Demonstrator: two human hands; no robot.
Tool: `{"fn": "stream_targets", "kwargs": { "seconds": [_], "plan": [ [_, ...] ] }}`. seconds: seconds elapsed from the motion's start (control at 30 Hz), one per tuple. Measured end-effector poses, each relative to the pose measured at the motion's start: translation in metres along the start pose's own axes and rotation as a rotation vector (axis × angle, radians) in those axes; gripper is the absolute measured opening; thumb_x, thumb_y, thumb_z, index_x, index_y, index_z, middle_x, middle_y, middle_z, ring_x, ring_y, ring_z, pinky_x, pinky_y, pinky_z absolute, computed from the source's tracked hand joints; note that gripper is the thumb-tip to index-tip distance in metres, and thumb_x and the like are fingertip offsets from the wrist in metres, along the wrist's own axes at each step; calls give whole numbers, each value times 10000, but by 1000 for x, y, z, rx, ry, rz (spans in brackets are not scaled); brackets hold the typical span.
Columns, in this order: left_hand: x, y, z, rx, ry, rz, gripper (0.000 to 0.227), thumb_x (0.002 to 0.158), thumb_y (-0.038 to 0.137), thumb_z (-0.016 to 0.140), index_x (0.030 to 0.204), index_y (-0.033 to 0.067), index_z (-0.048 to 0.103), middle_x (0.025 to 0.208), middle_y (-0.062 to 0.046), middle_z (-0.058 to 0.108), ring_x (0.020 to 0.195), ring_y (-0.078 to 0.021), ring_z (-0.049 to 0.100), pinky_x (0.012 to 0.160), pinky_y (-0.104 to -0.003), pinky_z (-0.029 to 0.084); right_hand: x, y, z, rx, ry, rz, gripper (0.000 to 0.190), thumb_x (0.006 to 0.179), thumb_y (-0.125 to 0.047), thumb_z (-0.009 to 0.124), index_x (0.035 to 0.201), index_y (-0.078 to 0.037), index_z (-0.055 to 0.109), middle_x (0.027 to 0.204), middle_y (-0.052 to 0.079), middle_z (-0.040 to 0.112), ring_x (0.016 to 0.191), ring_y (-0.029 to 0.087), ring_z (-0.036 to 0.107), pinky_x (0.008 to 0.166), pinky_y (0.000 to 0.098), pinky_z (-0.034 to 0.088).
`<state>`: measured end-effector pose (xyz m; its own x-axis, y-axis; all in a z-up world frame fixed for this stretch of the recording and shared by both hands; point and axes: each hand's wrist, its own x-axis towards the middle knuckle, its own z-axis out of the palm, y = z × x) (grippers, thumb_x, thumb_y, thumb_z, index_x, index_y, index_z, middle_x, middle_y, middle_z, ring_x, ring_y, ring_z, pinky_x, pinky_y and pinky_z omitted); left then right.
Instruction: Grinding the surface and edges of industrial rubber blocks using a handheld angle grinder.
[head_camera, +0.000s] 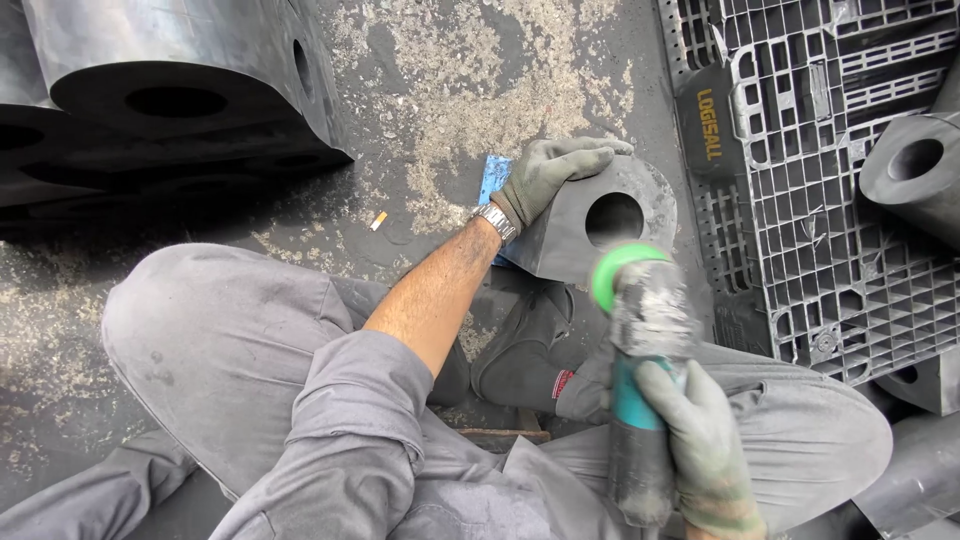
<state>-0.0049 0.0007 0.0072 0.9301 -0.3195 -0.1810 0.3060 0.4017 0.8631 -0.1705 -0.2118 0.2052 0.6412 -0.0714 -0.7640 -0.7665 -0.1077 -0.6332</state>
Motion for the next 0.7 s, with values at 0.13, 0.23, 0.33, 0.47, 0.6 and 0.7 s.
{"fn": "stream_targets", "kwargs": {
  "seconds": [0.13, 0.23, 0.33, 0.47, 0.6, 0.7],
  "plan": [
    [1, -8, -5, -54, -27, 58, 369, 972, 296, 674, 1245, 66, 765, 1280, -58, 738, 1184, -105, 628, 1080, -257, 472, 8, -18, 33, -215, -104, 48, 413, 912, -279, 664, 1144, 62, 646, 894, 145, 749, 758, 208, 701, 689, 347, 576],
    [8, -14, -6, -31, -8, 36, 376, 966, 314, 680, 1242, 75, 767, 1245, -64, 750, 1158, -112, 640, 1068, -267, 490, 8, -21, 17, -117, -130, 18, 436, 908, -302, 643, 1171, 46, 637, 914, 149, 746, 765, 212, 716, 693, 337, 590],
    [-3, 3, -1, -27, 17, -29, 399, 952, 336, 681, 1248, 83, 764, 1196, -79, 763, 1123, -129, 661, 1036, -283, 510, -4, -21, -7, 78, -6, -19, 462, 953, -319, 601, 1235, 47, 602, 959, 166, 718, 791, 229, 707, 715, 355, 585],
    [-3, 0, 1, 0, 37, -27, 427, 952, 365, 653, 1256, 83, 756, 1208, -77, 760, 1163, -131, 666, 1045, -280, 509, 0, 18, -68, 383, 134, -168, 557, 1086, -372, 548, 1413, 74, 485, 1094, 224, 661, 906, 301, 680, 815, 433, 570],
    [-17, 21, 12, 208, 170, 15, 454, 915, 413, 671, 1216, 85, 762, 1270, -103, 753, 1190, -181, 684, 1029, -291, 511, -11, 41, -70, 706, -130, -437, 571, 1149, -319, 565, 1514, 76, 374, 1238, 268, 609, 1104, 354, 662, 963, 470, 560],
    [-40, 57, 40, 713, 293, -156, 563, 830, 502, 699, 1252, 132, 748, 1198, -126, 771, 1128, -216, 724, 977, -314, 537, -5, 54, -68, 869, -174, -455, 709, 1117, -368, 569, 1586, 115, 347, 1347, 297, 589, 1115, 381, 657, 956, 500, 560]
  ]
}}
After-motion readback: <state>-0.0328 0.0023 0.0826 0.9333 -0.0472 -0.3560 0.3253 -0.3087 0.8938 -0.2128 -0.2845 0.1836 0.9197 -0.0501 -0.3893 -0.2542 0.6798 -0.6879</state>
